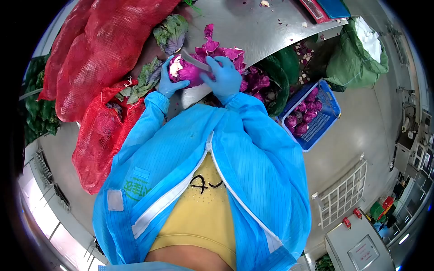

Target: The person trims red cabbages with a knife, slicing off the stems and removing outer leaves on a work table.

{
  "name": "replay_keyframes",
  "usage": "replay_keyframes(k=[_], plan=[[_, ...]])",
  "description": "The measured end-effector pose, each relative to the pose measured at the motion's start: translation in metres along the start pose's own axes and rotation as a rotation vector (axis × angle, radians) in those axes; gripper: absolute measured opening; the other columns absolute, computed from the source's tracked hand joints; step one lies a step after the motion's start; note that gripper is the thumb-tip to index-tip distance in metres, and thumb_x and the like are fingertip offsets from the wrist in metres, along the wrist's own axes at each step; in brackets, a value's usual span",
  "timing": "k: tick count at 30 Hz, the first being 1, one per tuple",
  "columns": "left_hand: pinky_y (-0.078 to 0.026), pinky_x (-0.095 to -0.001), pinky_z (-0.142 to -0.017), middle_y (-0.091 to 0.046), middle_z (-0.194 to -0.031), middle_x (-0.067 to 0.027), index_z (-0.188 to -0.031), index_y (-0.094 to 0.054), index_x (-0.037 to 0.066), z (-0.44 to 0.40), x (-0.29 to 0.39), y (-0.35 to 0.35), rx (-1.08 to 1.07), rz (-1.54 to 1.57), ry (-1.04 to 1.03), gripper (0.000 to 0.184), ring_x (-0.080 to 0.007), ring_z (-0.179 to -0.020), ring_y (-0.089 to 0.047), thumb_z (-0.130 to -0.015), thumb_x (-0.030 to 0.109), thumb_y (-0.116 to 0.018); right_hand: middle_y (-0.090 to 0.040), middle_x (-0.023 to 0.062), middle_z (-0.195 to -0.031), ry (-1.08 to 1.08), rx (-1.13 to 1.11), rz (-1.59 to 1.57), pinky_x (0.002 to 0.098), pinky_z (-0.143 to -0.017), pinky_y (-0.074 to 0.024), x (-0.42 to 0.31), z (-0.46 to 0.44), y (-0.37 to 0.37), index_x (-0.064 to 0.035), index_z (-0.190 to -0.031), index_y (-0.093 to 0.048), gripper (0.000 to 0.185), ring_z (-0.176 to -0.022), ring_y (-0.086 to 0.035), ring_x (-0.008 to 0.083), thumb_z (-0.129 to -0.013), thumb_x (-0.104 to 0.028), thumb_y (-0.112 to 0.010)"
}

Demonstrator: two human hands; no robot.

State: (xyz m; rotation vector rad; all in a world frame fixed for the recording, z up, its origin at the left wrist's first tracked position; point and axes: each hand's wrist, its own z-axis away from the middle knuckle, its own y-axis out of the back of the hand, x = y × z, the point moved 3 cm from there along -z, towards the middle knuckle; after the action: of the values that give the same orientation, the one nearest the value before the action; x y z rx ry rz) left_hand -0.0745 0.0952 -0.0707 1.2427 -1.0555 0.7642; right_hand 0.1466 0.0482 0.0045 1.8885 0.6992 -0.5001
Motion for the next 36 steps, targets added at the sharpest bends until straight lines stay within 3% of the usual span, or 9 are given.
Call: replay_keyframes(k=[4,7,11,13,15,19,21,30,36], plan=[[-0.036,-0.0381,-0.104,-0.029,-0.139,-0.0155,-0.142,-0.016,0.007,0.010,-0.003,-0.003,0.047,0.095,0.028,0.108,-0.0261,-0.124,-0.038,-0.060,0.020,-0.086,-0.058,0.0100,-0.105,-0.247,-0.091,-0.148,0.0336,-0.081,-0.0480,0.026,-0.004,-0.032,-0.0110,-0.118,-0.058,0.059,-0.089,-0.060,0.0250,-0.069,-0.039,-0.076],[-0.033,-0.0387,-0.106,-0.027,-0.141,-0.0162,-0.143,-0.013,0.005,0.030,0.021,-0.006,0.153,0.270,0.032,0.105,-0.0265,-0.126,-0.036,-0.065,0.017,-0.083,-0.060,0.0094,-0.117,-0.534,-0.356,-0.826,0.0295,-0.089,-0.0433,0.047,0.012,-0.075,0.0010,-0.124,-0.053,0.074,-0.101,-0.057,0.0168,-0.068,-0.040,-0.078],[-0.036,-0.0416,-0.102,-0.031,-0.137,-0.0183,-0.142,-0.011,0.008,0.043,0.035,-0.014,0.400,0.425,0.193,0.110,-0.0291,-0.123,-0.038,-0.062,0.020,-0.085,-0.059,0.0099,-0.119,-0.462,-0.378,-0.850,0.0292,-0.090,-0.0428,0.025,0.010,-0.068,-0.0014,-0.127,-0.051,0.078,-0.106,-0.054,0.0164,-0.066,-0.038,-0.080],[-0.042,-0.0462,-0.096,-0.032,-0.136,-0.0175,-0.141,-0.013,0.011,0.047,0.044,-0.019,0.615,0.721,0.630,0.107,-0.0291,-0.121,-0.040,-0.061,0.019,-0.085,-0.058,0.0096,-0.121,-0.401,-0.440,-0.772,0.0293,-0.090,-0.0426,0.020,0.011,-0.069,-0.0021,-0.129,-0.050,0.079,-0.107,-0.054,0.0162,-0.065,-0.037,-0.081],[-0.046,-0.0499,-0.090,-0.034,-0.135,-0.0153,-0.139,-0.015,0.013,0.045,0.049,-0.015,0.652,0.678,0.653,0.105,-0.0290,-0.116,-0.045,-0.061,0.019,-0.085,-0.056,0.0093,-0.124,-0.322,-0.381,-0.666,0.0301,-0.091,-0.0420,0.024,0.014,-0.075,-0.0043,-0.130,-0.050,0.078,-0.110,-0.052,0.0165,-0.065,-0.035,-0.081],[-0.044,-0.0541,-0.093,-0.040,-0.134,-0.0132,-0.140,-0.018,0.011,0.042,0.039,-0.008,0.564,0.785,0.755,0.100,-0.0342,-0.118,-0.047,-0.065,0.026,-0.082,-0.056,0.0084,-0.125,-0.327,-0.373,-0.793,0.0312,-0.092,-0.0414,0.034,0.013,-0.077,-0.0055,-0.128,-0.051,0.075,-0.111,-0.052,0.0171,-0.065,-0.033,-0.081],[-0.040,-0.0562,-0.097,-0.041,-0.136,-0.0134,-0.139,-0.027,0.010,0.039,0.029,-0.011,0.208,1.200,0.752,0.087,-0.0345,-0.122,-0.044,-0.071,0.034,-0.076,-0.057,0.0081,-0.121,-0.302,-0.419,-0.822,0.0319,-0.094,-0.0407,0.036,0.010,-0.057,-0.0047,-0.126,-0.052,0.072,-0.111,-0.052,0.0170,-0.066,-0.030,-0.081],[-0.037,-0.0568,-0.100,-0.042,-0.137,-0.0115,-0.138,-0.033,0.013,0.027,0.027,-0.026,-0.023,1.249,0.786,0.078,-0.0328,-0.123,-0.043,-0.075,0.039,-0.070,-0.066,0.0087,-0.095,-0.258,-0.497,-0.246,0.0331,-0.077,-0.0504,0.059,0.011,-0.021,-0.0096,-0.102,-0.064,0.031,-0.086,-0.064,0.0238,-0.074,-0.021,-0.070],[-0.040,-0.0468,-0.100,-0.049,-0.131,-0.0096,-0.134,-0.039,0.009,0.013,0.002,-0.031,-0.071,1.190,0.720,0.070,-0.0306,-0.119,-0.048,-0.076,0.033,-0.070,-0.066,0.0122,-0.092,-0.583,-0.280,-0.151,0.0353,-0.078,-0.0501,0.102,0.023,0.004,-0.0109,-0.104,-0.064,0.036,-0.086,-0.064,0.0269,-0.071,-0.023,-0.070]])
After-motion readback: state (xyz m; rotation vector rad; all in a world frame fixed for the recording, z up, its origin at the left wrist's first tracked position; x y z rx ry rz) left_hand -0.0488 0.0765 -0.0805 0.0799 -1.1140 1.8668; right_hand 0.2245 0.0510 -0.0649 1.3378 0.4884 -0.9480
